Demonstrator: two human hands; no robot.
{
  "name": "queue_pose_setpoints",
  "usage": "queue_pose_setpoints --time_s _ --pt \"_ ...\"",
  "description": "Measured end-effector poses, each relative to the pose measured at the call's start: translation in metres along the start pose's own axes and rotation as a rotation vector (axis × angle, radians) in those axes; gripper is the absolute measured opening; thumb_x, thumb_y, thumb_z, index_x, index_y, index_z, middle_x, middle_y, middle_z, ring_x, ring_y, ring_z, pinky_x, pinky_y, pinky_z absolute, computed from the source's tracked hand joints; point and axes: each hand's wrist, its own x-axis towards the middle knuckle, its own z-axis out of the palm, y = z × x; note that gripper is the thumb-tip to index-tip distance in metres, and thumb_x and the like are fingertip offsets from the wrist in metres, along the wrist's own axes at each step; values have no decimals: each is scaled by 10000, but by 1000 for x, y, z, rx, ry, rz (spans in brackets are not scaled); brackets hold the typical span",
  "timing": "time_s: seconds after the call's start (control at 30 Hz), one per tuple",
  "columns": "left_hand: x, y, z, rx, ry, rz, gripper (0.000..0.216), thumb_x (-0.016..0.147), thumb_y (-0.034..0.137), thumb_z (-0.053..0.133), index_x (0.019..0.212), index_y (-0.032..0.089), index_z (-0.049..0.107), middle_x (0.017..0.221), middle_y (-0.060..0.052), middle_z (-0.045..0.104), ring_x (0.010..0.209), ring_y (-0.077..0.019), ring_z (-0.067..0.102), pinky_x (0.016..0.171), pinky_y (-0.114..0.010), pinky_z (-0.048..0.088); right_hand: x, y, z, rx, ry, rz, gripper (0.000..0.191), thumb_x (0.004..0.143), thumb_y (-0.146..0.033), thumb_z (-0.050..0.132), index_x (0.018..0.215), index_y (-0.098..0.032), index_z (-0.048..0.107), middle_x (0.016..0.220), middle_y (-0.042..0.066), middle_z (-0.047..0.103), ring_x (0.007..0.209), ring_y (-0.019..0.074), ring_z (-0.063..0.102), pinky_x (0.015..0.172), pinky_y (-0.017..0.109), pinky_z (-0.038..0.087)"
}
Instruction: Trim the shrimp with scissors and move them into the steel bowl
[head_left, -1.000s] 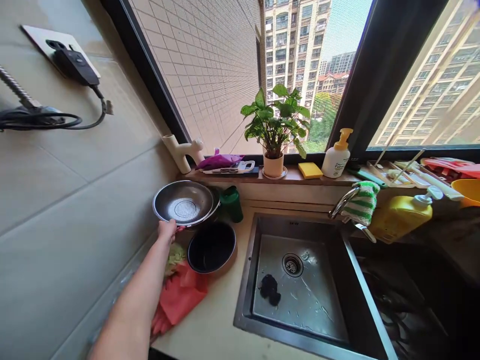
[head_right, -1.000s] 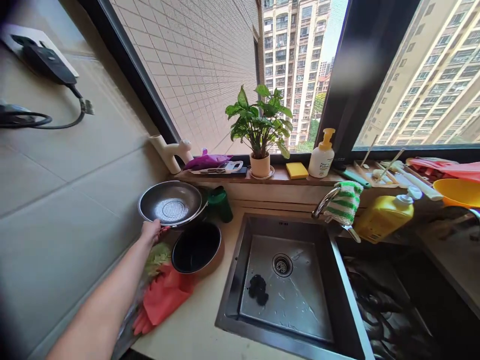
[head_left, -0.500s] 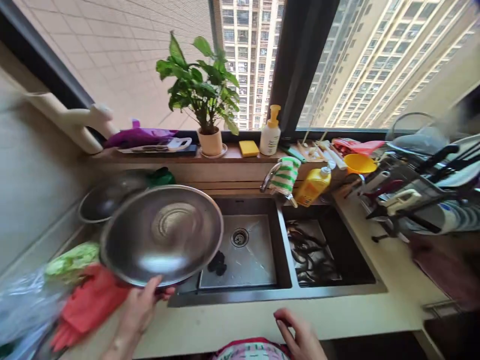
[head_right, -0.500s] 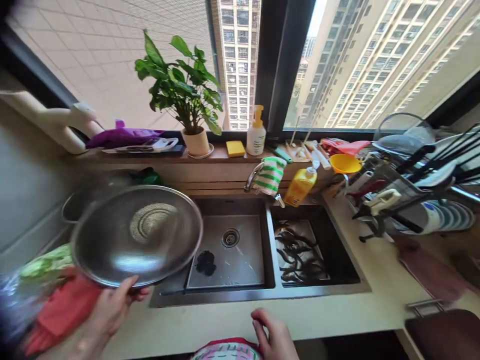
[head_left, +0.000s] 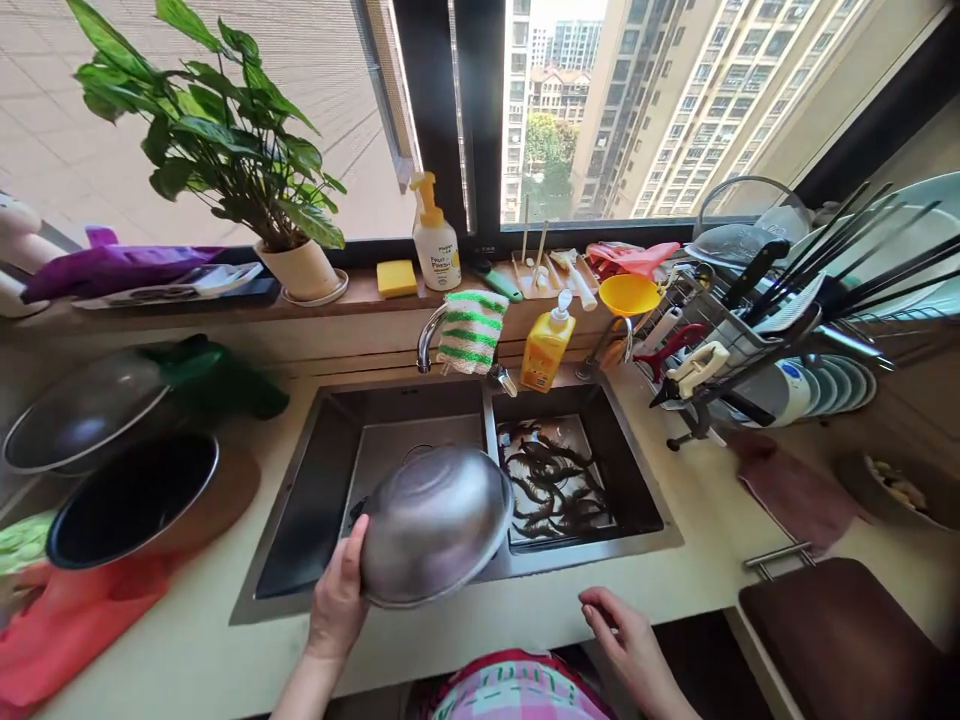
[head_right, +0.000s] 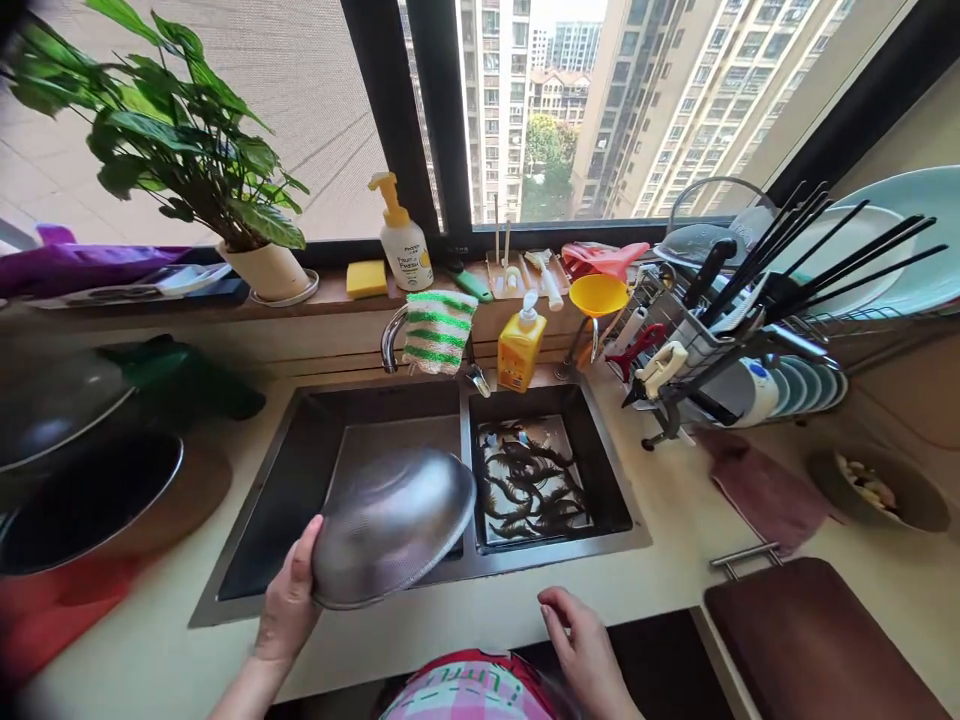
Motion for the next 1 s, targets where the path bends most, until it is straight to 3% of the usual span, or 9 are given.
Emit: queue_pose_setpoints --time_s 0.17,0.3,0.37,0.43,0.5,0.63,0.77,0.9,1.0 --pt "-1 30 -18 -220 -113 -307 665 686 101 456 1317 253 310 1157 -79 590 986 -246 597 764 -328 498 27 4 -13 -22 -107 -64 296 853 -402 394 889 -192 598 821 41 635 741 164 579 661 246 451" --pt "15 47 -29 -506 -146 -962 432 692 206 526 1113 114 489 584 -44 660 545 -226 642 539 -312 515 45 5 -13 -29 -137 -89 311 853 -418 380 860 -191 593 777 34 626 706 159 565 641 247 439" --pt "20 56 -24 -798 -103 -1238 184 708 181 500 866 96 545 472 -40 613 455 -196 610 464 -272 500 49 7 -9 -18 -116 -84 311 848 -425 386 860 -193 592 784 36 627 713 163 564 649 250 437" --pt "23 65 -16 -1067 -46 -1382 15 707 134 499 700 122 504 474 -45 609 443 -167 601 412 -224 478 51 9 -5 3 -101 -74 308 842 -429 395 860 -194 594 800 40 630 724 168 566 658 253 437" --pt "22 72 -6 -1206 -16 -1445 75 705 95 508 648 131 472 486 -38 611 432 -140 592 380 -190 459 54 12 -2 31 -92 -59 305 837 -431 405 856 -192 594 802 43 629 725 169 568 654 250 436" --pt "17 76 7 -1190 -86 -1477 80 729 98 521 652 99 501 494 -71 619 416 -133 583 376 -195 469 84 25 -5 66 -73 -35 318 828 -440 410 871 -183 592 792 43 628 722 169 570 639 240 437" --pt "18 75 13 -1139 -170 -1431 131 709 180 585 644 91 515 498 -93 621 411 -141 575 360 -202 458 156 39 -12 -136 -102 -59 305 820 -382 393 832 -172 614 717 35 628 670 170 564 628 251 423" --pt "19 75 16 -1134 -153 -1432 208 653 273 645 650 116 507 472 -56 605 393 -137 558 339 -191 428 232 38 -15 -409 -130 -69 237 779 -271 427 832 -183 641 807 48 663 768 188 590 689 258 408" --pt "16 74 19 -1123 -128 -1481 235 634 302 658 662 122 508 458 -48 600 397 -141 560 353 -195 431 266 27 -13 -467 -136 -84 249 780 -235 416 873 -190 642 865 55 670 804 185 597 703 248 401"
